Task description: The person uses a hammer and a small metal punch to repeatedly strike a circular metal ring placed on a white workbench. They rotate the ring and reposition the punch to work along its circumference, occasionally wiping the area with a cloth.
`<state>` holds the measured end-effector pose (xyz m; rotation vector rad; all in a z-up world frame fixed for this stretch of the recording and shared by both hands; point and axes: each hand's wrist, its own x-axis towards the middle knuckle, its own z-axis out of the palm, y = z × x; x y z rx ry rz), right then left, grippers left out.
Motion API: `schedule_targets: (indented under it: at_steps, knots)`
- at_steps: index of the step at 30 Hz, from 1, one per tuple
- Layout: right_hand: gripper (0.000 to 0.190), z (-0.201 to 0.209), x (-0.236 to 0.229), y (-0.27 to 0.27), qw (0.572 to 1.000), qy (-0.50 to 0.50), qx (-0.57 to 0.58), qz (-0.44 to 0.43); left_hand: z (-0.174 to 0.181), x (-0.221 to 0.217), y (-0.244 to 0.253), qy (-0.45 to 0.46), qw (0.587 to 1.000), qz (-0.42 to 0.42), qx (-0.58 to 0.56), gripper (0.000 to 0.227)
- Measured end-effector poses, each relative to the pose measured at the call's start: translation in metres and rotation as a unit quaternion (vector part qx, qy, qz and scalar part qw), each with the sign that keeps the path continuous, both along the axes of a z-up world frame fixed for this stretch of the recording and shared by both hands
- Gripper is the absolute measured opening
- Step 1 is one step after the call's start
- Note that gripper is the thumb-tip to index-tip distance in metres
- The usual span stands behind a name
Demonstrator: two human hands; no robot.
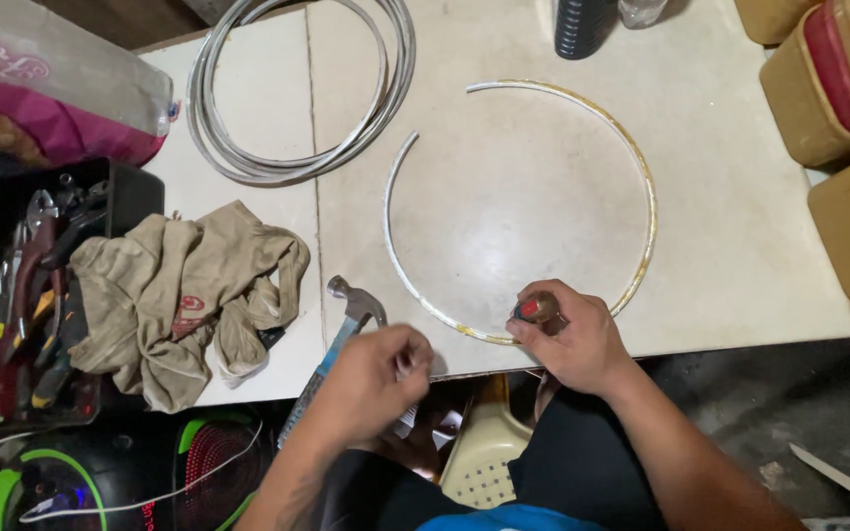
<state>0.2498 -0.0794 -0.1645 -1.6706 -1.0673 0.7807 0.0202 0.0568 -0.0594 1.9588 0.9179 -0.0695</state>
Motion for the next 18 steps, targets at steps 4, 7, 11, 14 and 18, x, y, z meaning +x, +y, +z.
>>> schedule_targets:
  at_steps: [4,7,11,14,18]
  knots:
    - [0.03,-0.004,-0.001,0.0,0.999,-0.042,0.006,0.0,-0.041,-0.025,-0.019,-0.026,0.994,-0.059,0.088,0.018]
    - [0.032,-0.008,-0.003,0.0,1.0,-0.011,-0.013,-0.01,-0.058,-0.017,-0.025,-0.035,0.967,-0.093,0.233,0.018]
    - [0.034,-0.017,-0.002,0.001,0.995,0.011,0.089,-0.035,-0.087,0.007,-0.02,-0.152,0.867,-0.071,0.47,0.007]
    - [0.033,-0.014,-0.003,0.002,0.995,0.007,0.088,-0.036,-0.092,0.02,-0.01,-0.157,0.838,-0.115,0.51,0.006]
    - [0.032,-0.013,-0.003,0.001,0.995,0.0,0.09,-0.04,-0.087,0.024,-0.001,-0.133,0.84,-0.179,0.494,0.007]
